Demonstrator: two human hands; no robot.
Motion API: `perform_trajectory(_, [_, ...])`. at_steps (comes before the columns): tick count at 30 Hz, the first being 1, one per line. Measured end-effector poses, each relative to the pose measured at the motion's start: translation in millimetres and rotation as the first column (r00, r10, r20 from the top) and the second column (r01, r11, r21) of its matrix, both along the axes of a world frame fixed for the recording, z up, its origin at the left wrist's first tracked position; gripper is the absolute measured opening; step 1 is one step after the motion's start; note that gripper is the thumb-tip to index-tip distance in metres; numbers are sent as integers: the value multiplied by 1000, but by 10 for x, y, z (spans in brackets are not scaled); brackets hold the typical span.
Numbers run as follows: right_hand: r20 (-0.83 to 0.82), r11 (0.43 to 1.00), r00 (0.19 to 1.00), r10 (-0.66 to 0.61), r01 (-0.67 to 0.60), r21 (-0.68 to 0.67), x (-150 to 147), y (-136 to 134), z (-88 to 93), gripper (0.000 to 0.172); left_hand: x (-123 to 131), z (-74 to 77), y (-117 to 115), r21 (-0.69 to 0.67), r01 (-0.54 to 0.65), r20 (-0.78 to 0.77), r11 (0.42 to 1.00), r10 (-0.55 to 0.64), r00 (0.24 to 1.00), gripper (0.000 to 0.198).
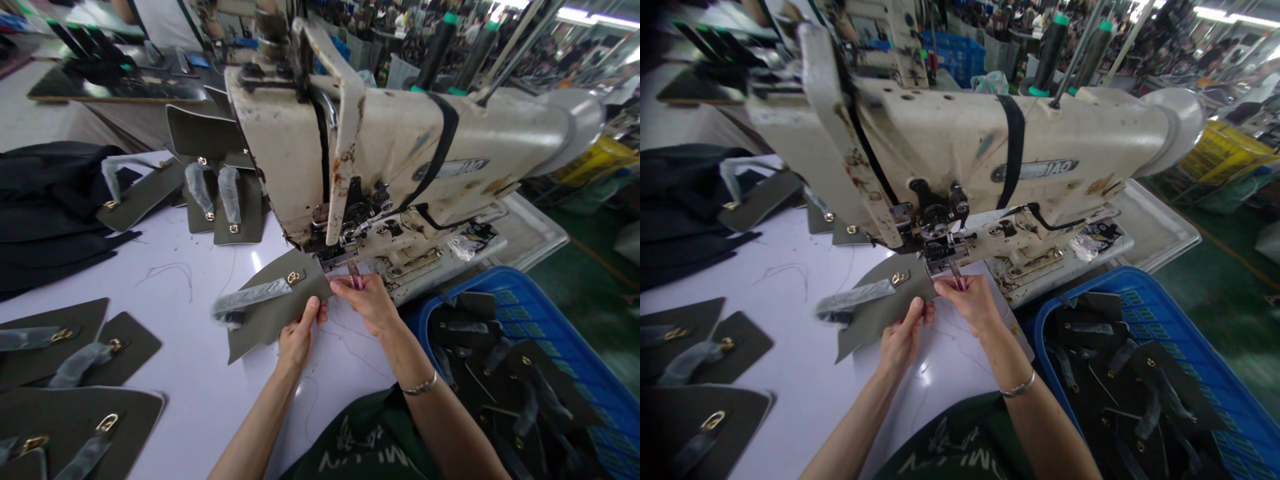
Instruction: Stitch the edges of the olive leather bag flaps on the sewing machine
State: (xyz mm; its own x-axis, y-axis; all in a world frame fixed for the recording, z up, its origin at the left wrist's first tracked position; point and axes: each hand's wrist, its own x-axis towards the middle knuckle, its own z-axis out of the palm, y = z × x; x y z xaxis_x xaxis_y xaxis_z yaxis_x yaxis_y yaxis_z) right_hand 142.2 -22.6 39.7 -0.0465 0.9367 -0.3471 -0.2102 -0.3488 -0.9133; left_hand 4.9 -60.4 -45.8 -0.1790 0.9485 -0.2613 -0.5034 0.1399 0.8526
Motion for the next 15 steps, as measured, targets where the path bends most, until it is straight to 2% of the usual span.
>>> perform_trajectory(3, [18,1000,1000,0,-1,24,-7,-63,-45,30,17,13,-17,-12,0,-9,1000,0,1000,26])
perform_trajectory(6, [106,987,992,68,-82,141,-53,-118,-125,26,46,52,-18,0,-6,-29,1000,6,1000,28])
perform_trajectory(9, [254,980,967,-7,-44,196,-140,-148,-217,28,66,104,-8,2,-17,-87,1000,17,996,33])
perform_trajectory(11, [256,985,965,-62,17,173,-200,-153,-266,26,53,165,-25,-29,-2,-145,1000,-2,989,36])
perform_trajectory(12, [218,987,973,-75,42,154,-225,-152,-282,25,31,210,-51,-53,48,-173,997,-56,983,38])
perform_trajectory(13, [166,988,982,-91,69,136,-245,-149,-289,23,-3,265,-93,-77,145,-194,986,-158,968,42])
perform_trajectory(15, [71,989,990,-124,118,89,-266,-139,-281,21,-116,395,-223,-121,407,-243,905,-425,872,52])
